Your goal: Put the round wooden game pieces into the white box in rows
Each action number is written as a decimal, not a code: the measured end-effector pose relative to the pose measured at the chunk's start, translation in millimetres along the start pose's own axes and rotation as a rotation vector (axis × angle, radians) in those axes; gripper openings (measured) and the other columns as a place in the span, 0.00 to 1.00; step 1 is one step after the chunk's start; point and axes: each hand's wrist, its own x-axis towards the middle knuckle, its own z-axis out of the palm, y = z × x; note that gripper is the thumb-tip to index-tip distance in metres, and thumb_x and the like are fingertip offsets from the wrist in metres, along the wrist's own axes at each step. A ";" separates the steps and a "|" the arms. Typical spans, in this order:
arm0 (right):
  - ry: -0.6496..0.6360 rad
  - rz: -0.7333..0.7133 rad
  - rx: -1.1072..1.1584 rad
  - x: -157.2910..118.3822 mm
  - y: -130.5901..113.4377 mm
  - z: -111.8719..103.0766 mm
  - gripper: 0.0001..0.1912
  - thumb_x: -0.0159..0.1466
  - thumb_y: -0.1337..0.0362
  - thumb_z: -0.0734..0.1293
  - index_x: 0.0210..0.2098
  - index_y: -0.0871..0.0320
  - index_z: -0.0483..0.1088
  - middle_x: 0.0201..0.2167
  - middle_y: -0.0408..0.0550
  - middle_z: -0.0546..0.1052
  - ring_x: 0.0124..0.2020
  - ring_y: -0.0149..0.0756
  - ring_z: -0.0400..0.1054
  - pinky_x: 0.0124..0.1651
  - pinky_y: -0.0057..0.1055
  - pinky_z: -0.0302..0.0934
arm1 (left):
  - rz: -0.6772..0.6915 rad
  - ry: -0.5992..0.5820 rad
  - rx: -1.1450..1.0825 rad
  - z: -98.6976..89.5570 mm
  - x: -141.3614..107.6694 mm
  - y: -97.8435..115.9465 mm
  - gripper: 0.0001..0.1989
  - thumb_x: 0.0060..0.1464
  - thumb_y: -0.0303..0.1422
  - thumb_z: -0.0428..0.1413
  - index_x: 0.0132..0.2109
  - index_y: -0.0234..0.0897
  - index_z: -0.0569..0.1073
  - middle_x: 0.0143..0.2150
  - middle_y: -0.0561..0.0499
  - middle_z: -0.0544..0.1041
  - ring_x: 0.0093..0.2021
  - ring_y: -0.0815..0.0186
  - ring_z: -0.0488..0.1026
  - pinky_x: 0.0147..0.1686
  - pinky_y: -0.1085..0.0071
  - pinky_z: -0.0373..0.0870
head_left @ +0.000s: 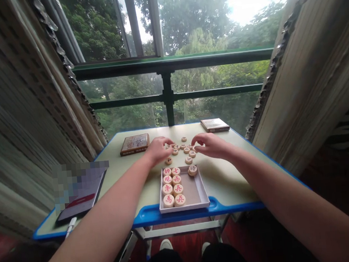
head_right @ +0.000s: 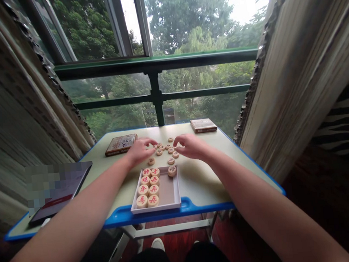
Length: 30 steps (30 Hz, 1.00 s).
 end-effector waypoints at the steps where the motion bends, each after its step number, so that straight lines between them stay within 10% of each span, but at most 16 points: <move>1: 0.041 0.071 -0.048 2.2 5.5 1.9 0.11 0.56 0.67 0.62 0.38 0.59 0.73 0.31 0.47 0.71 0.29 0.30 0.61 0.31 0.26 0.53 | 0.027 -0.029 0.046 1.5 0.1 -2.5 0.12 0.40 0.32 0.56 0.35 0.36 0.79 0.38 0.44 0.75 0.41 0.56 0.69 0.43 0.62 0.64; 18: -0.421 -0.241 0.271 -6.9 -9.7 -6.3 0.17 0.51 0.54 0.70 0.36 0.58 0.74 0.27 0.41 0.65 0.30 0.30 0.59 0.32 0.25 0.53 | 0.116 -0.129 0.136 1.5 -1.5 5.6 0.11 0.45 0.31 0.53 0.33 0.37 0.79 0.36 0.47 0.77 0.42 0.59 0.70 0.46 0.65 0.65; 30: -0.317 -0.210 0.291 -0.6 1.1 1.7 0.15 0.55 0.54 0.68 0.36 0.58 0.74 0.26 0.42 0.65 0.27 0.29 0.59 0.30 0.26 0.54 | -0.027 -0.029 0.235 -1.8 4.2 -12.9 0.17 0.44 0.24 0.47 0.38 0.34 0.78 0.42 0.44 0.77 0.47 0.56 0.70 0.52 0.62 0.63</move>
